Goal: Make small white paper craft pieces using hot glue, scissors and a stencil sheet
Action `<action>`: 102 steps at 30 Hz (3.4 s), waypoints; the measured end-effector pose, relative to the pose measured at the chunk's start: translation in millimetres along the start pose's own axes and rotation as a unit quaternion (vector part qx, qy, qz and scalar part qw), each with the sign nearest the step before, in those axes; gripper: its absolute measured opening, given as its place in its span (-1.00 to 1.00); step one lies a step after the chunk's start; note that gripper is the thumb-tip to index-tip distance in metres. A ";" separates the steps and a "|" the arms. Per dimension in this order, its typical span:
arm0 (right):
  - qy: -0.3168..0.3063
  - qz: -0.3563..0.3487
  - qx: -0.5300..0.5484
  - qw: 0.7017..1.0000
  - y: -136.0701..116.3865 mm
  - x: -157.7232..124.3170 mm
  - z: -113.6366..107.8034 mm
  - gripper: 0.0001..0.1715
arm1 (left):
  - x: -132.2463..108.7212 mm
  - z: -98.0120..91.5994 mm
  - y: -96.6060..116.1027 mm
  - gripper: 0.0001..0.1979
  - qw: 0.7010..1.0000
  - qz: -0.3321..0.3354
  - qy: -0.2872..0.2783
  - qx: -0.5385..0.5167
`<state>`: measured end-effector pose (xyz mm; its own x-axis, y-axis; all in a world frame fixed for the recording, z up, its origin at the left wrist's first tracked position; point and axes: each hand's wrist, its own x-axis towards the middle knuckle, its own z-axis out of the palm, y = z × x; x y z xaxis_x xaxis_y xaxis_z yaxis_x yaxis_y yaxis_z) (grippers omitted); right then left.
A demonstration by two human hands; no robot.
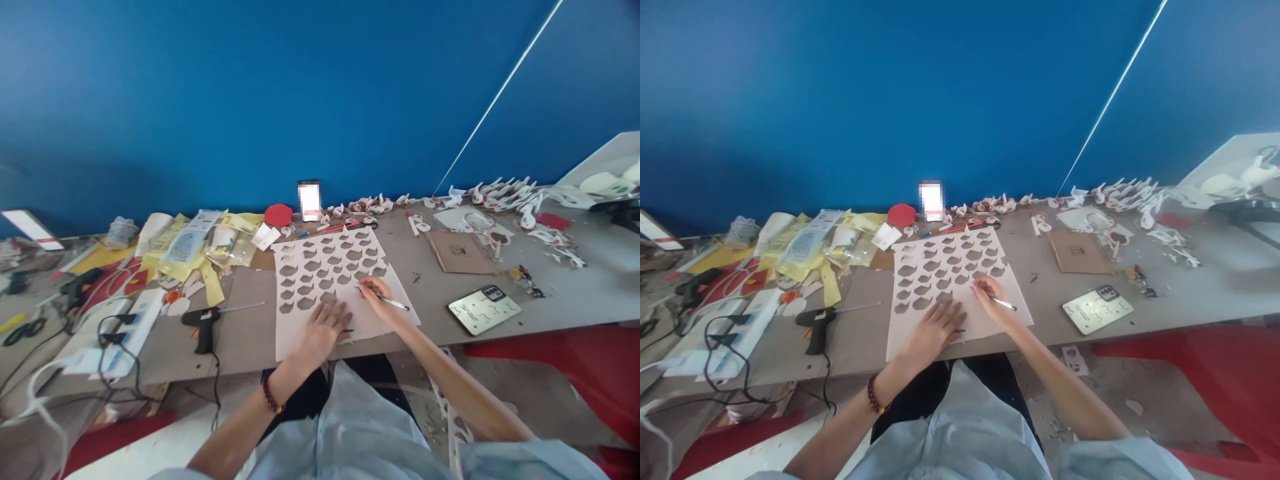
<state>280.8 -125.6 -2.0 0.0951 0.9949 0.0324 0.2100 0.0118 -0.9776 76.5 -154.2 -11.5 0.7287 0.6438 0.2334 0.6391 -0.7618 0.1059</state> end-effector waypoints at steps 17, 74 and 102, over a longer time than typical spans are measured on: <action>0.070 -0.047 -0.062 0.994 1.5 34.5 20.8 -0.62 | 91.0 -3.9 -75.2 -0.95 0.989 -0.124 0.076 -0.007; 0.089 -0.069 -0.130 0.985 3.2 31.3 25.3 -0.54 | 80.8 12.6 -89.7 -0.75 0.977 -0.130 0.090 -0.144; 0.073 -0.057 -0.142 0.985 5.7 31.7 27.0 -0.55 | 80.4 13.0 -90.6 -0.76 0.977 -0.128 0.089 -0.149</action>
<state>258.8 -91.4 -12.1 0.1895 0.9636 0.1885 0.4897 0.0736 -0.8688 80.5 -32.5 -14.9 0.4836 0.8133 0.3234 0.6759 -0.5818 0.4524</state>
